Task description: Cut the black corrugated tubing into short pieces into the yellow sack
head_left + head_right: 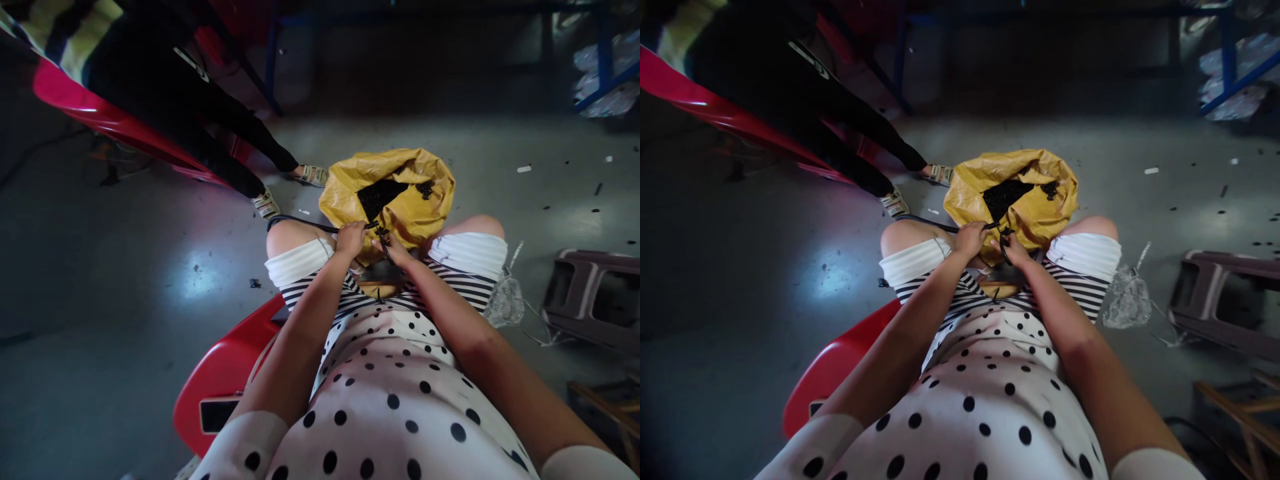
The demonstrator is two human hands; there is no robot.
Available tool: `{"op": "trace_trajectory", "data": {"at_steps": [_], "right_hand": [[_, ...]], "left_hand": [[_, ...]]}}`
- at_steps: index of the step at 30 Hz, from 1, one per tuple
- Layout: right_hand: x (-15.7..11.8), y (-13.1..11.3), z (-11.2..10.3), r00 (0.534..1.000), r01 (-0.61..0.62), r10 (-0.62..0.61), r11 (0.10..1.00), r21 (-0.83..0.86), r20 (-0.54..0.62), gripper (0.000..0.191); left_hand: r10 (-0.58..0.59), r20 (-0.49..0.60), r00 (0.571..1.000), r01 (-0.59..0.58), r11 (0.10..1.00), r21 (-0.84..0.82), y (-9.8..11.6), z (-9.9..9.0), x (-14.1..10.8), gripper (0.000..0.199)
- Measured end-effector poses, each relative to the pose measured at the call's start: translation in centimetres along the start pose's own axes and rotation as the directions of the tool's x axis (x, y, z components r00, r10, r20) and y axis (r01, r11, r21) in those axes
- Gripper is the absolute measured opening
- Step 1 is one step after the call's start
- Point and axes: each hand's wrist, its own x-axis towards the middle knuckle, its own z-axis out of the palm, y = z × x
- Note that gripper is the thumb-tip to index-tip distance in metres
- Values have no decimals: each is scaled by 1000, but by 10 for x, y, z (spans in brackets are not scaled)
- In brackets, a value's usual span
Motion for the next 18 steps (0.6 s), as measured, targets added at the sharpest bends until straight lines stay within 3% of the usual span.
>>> {"op": "trace_trajectory", "data": {"at_steps": [11,18], "right_hand": [[11,6,8,995,98,-98,995,1,-28,58],[8,-1,5,986,162,-163,986,-38,-18,49]], "left_hand": [[-10,42,999,11,1000,-29,-3,1,2,32],[-54,44,998,52,997,56,-9,-8,-4,28]]}}
